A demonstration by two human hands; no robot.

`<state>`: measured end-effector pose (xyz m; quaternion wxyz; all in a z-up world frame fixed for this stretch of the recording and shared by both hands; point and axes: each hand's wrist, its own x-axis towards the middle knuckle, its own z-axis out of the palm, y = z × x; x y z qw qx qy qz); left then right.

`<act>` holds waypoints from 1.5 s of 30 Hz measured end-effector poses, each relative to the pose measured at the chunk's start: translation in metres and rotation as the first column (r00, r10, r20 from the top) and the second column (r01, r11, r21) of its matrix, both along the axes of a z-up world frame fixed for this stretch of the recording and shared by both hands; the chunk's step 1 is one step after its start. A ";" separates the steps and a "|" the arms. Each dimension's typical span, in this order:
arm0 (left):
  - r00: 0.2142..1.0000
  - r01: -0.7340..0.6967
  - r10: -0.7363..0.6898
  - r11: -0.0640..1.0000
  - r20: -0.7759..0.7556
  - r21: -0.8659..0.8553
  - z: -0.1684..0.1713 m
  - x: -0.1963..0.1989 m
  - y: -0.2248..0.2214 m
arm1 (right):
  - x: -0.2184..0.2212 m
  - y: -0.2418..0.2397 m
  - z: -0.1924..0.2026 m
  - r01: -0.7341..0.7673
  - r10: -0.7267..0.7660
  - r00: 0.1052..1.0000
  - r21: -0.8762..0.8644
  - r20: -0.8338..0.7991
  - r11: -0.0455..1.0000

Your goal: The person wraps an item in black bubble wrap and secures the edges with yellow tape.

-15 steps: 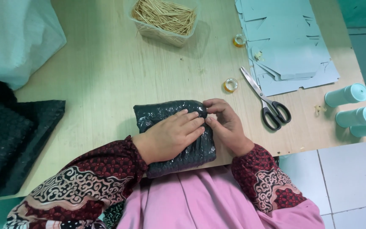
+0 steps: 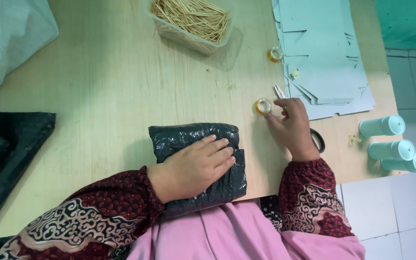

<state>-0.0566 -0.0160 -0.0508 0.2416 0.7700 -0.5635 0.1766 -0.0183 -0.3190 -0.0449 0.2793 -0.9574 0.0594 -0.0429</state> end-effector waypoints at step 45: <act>1.000 -0.013 0.015 0.996 -0.022 0.086 -0.052 0.012 -0.033 | -0.073 0.000 -0.013 -0.516 0.175 0.844 0.857 0.506 0.011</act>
